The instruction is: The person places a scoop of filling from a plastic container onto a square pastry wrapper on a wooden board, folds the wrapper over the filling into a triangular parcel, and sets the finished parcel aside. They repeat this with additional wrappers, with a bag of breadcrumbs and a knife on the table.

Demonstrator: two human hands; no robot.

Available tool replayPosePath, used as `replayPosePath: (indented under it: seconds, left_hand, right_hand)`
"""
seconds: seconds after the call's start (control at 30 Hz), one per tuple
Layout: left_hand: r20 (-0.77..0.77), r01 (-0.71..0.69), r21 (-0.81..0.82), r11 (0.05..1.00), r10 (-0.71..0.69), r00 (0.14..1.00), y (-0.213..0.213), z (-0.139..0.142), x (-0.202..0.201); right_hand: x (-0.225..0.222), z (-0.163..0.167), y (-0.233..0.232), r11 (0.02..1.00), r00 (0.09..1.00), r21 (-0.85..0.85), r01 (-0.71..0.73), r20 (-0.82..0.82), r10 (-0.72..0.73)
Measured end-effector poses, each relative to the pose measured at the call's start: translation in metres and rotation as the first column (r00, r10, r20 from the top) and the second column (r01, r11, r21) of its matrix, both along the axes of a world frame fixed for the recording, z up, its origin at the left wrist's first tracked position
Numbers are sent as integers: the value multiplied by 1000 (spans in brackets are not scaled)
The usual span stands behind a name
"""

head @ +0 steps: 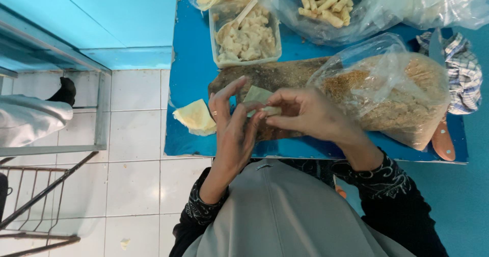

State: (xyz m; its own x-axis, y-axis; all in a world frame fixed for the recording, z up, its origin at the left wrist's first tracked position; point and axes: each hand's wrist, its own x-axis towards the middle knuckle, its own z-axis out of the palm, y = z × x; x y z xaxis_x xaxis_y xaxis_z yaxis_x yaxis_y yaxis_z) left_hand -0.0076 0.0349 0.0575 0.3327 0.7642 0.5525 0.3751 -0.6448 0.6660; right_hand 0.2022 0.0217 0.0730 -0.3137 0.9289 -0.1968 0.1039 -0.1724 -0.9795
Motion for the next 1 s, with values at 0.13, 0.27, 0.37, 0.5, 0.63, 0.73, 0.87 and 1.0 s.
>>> replayPosePath:
  seconds: [0.13, 0.27, 0.37, 0.5, 0.63, 0.73, 0.87, 1.0]
  left_hand:
    - [53, 26, -50, 998, -23, 998, 0, -3, -1]
    - [-48, -101, 6, 995, 102, 994, 0, -5, -10]
    - [-198, -251, 35, 967, 253, 947, 7, -9, -17]
    - [-254, -250, 75, 965, 260, 932, 11, -20, -16]
    - [-276, -276, 106, 955, 295, 915, 4, -26, -12]
    - [-283, -282, 98, 954, 299, 911, 3, -24, -11]
    - [-306, -279, 116, 953, 302, 903, 3, -19, -10]
    - [-341, -292, 171, 941, 335, 878, -2, -17, -5]
  right_hand:
    - [0, 18, -1, 971, 932, 239, 1, 352, -88]
    - [41, 46, 31, 828, 768, 560, -35, 545, -336]
    - [70, 58, 47, 462, 159, 790, -403, 557, -815]
    - [68, 56, 27, 489, 360, 831, -266, 556, -749]
    - [22, 42, 1, 790, 718, 612, -43, 568, -401]
    - [12, 48, -22, 716, 754, 696, -59, 501, -425]
    - [35, 63, -40, 790, 406, 608, -83, 744, -530]
    - [37, 53, -40, 913, 232, 352, -207, 924, -304]
